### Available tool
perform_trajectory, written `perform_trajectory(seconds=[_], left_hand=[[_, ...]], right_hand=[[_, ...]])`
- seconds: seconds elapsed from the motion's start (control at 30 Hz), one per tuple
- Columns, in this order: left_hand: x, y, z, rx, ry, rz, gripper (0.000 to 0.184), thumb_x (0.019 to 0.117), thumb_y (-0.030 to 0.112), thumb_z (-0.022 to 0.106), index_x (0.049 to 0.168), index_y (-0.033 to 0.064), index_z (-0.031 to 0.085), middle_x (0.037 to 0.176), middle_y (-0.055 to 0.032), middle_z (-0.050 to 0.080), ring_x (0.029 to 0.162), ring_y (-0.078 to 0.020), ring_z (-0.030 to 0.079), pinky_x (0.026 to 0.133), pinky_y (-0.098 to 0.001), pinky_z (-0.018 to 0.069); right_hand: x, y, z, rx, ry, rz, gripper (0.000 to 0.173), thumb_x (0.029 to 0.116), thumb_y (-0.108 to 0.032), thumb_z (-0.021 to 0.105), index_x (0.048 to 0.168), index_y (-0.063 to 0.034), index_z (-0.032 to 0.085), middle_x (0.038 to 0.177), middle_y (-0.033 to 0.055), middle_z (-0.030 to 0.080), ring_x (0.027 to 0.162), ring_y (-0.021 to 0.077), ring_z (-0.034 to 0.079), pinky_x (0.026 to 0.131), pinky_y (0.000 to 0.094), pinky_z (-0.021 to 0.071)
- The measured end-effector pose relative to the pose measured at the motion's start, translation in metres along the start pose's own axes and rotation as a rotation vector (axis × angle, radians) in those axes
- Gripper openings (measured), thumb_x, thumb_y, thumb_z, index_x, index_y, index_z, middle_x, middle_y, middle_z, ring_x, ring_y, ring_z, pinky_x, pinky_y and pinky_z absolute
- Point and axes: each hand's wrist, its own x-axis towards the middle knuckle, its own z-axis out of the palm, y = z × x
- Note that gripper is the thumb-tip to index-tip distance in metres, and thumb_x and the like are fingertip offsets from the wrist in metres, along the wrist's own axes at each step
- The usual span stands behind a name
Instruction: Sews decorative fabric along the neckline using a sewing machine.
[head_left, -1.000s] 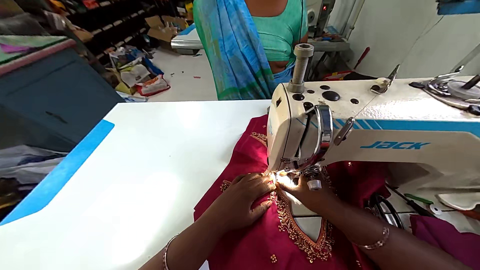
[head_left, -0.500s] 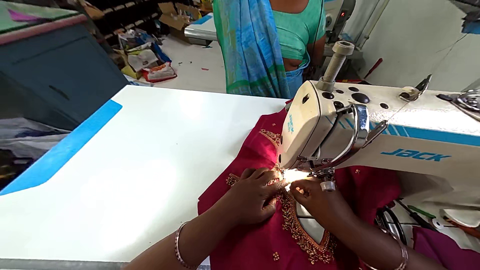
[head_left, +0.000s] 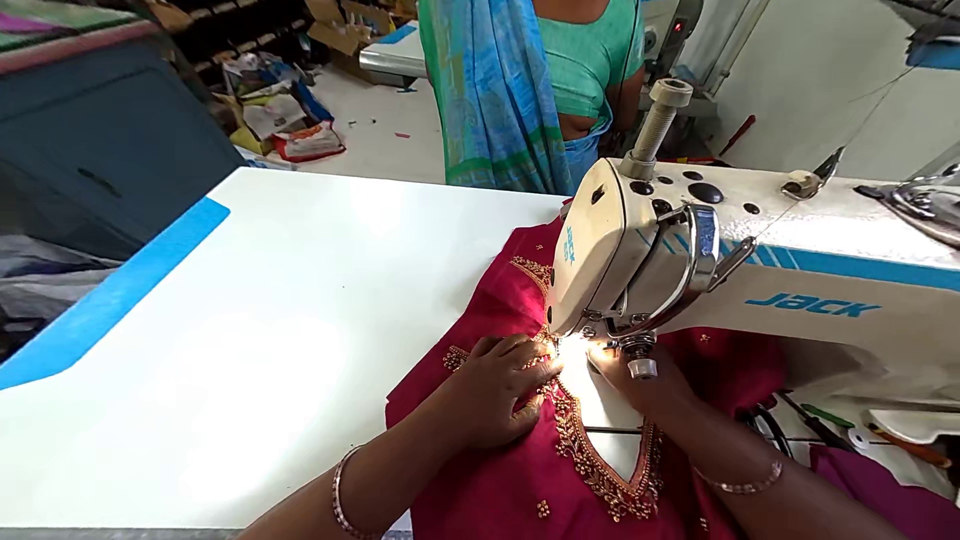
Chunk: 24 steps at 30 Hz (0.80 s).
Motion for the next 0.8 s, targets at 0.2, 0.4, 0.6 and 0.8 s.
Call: perform_trajectory(seconds=[0.2,0.4,0.6,0.8], left_hand=[[-0.005,-0.01,0.001,-0.079,0.004,0.007,0.046,0.0953,0.039,0.052,0.128,0.0131,0.069,0.14,-0.0004,0.063,0.139,-0.0167,0.05,0.118,-0.045,0.0343],[0.002,-0.015,0.003,-0.101,0.039,0.065,0.045,0.0943,0.037,0.054,0.128,0.012,0.071,0.142,-0.0019,0.063,0.14,-0.0172,0.051,0.117,-0.0417,0.0376],[0.003,-0.017,0.002,-0.107,0.055,0.082,0.044,0.0943,0.036,0.055,0.127,0.0115,0.072,0.141,-0.0043,0.064,0.138,-0.0196,0.053,0.116,-0.0433,0.0392],[0.003,-0.023,0.004,-0.122,0.051,0.091,0.044,0.0935,0.038,0.055,0.127,0.014,0.072,0.141,-0.0007,0.064,0.138,-0.0163,0.052,0.116,-0.0414,0.0392]], right_hand=[[0.01,-0.002,-0.013,0.127,-0.04,0.09,0.021,0.0968,-0.015,0.069,0.102,0.0051,0.07,0.098,0.0218,0.07,0.096,0.0343,0.067,0.085,0.0532,0.0514],[0.016,0.004,-0.026,0.154,-0.148,0.012,0.022,0.0993,-0.014,0.064,0.099,0.0078,0.068,0.099,0.0247,0.068,0.1,0.037,0.065,0.087,0.0542,0.0492],[0.01,-0.004,-0.037,0.157,-0.187,0.046,0.019,0.1011,-0.01,0.061,0.103,0.007,0.068,0.1,0.0256,0.067,0.099,0.0379,0.065,0.086,0.054,0.0496],[0.016,0.017,-0.015,0.049,-0.139,-0.028,0.022,0.0971,-0.016,0.067,0.1,0.0056,0.071,0.098,0.0242,0.069,0.096,0.0381,0.066,0.084,0.0543,0.0507]])
